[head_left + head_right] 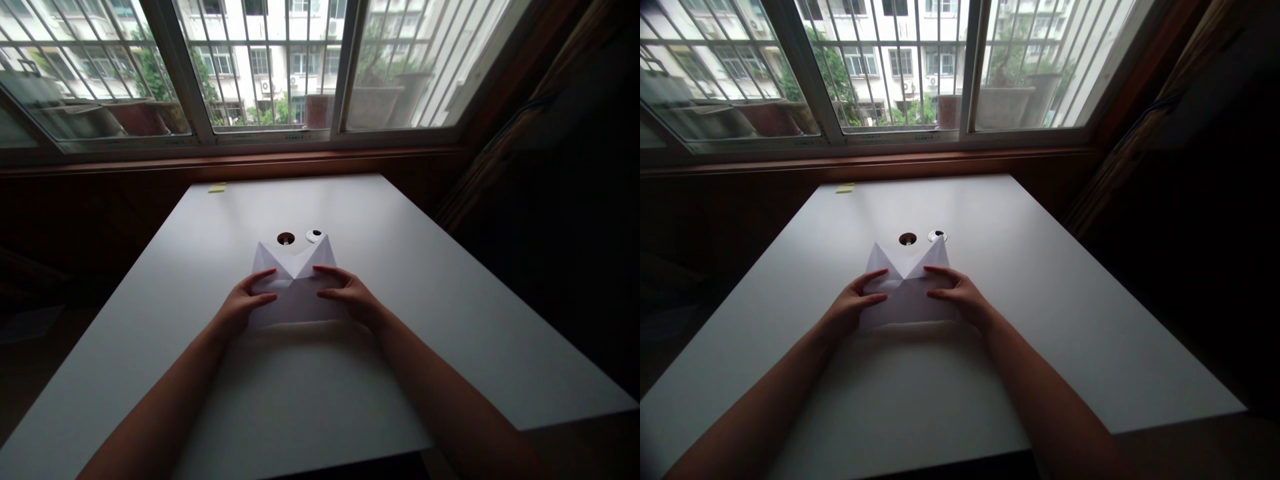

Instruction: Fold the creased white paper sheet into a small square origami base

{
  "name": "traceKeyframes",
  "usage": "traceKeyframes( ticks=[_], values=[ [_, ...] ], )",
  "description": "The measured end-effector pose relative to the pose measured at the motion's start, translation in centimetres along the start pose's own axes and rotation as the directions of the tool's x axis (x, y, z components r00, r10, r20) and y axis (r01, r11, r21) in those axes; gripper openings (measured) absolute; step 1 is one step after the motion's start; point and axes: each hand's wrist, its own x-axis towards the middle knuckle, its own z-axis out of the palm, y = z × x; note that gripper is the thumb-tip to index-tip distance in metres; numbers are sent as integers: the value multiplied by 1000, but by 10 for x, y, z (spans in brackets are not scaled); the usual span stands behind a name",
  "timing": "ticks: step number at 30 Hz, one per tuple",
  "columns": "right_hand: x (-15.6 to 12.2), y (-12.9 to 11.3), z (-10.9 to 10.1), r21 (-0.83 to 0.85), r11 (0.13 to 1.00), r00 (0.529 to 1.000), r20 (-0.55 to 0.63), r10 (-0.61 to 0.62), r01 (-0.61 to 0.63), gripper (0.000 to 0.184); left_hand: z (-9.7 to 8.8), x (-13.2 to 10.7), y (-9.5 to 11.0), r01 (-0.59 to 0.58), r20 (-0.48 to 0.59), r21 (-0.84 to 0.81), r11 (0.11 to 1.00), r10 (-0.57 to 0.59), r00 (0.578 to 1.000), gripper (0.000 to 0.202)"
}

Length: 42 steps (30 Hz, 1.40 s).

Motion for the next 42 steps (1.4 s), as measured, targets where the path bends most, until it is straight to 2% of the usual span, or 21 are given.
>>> traceKeyframes(
  ticks=[5,8,13,17,20,25,30,34,37,42],
  values=[
    [3,7,6,90,996,1000,5,-6,5,62,6,-3,-5,6,-35,-86,996,-9,999,55],
    [4,9,12,61,998,999,32,-6,4,61,10,-5,-6,-4,-48,-134,991,-3,999,48],
    [8,17,15,-134,991,992,125,-7,24,58,12,-6,-5,-12,-41,-167,986,5,999,42],
    [9,24,15,-400,898,983,94,-156,181,53,11,-6,-7,-25,-35,-172,985,19,999,35],
    [8,24,14,-479,839,964,76,-253,258,53,10,-5,-9,-50,-53,-149,988,43,998,34],
    [8,21,12,-543,751,913,75,-401,375,47,9,-3,-11,-61,-75,-80,995,55,996,40],
    [12,23,10,-578,708,901,127,-415,407,54,8,-1,-14,-71,-79,17,997,73,994,49],
    [11,22,11,-644,645,885,110,-453,410,55,9,-2,-14,-108,-69,165,980,121,990,59],
    [7,19,11,-699,600,870,67,-488,390,54,9,-3,-12,-177,-75,316,932,211,975,57],
    [5,14,10,-772,531,829,-8,-560,350,53,9,-4,-9,-307,-66,547,779,406,912,50]
  ],
)
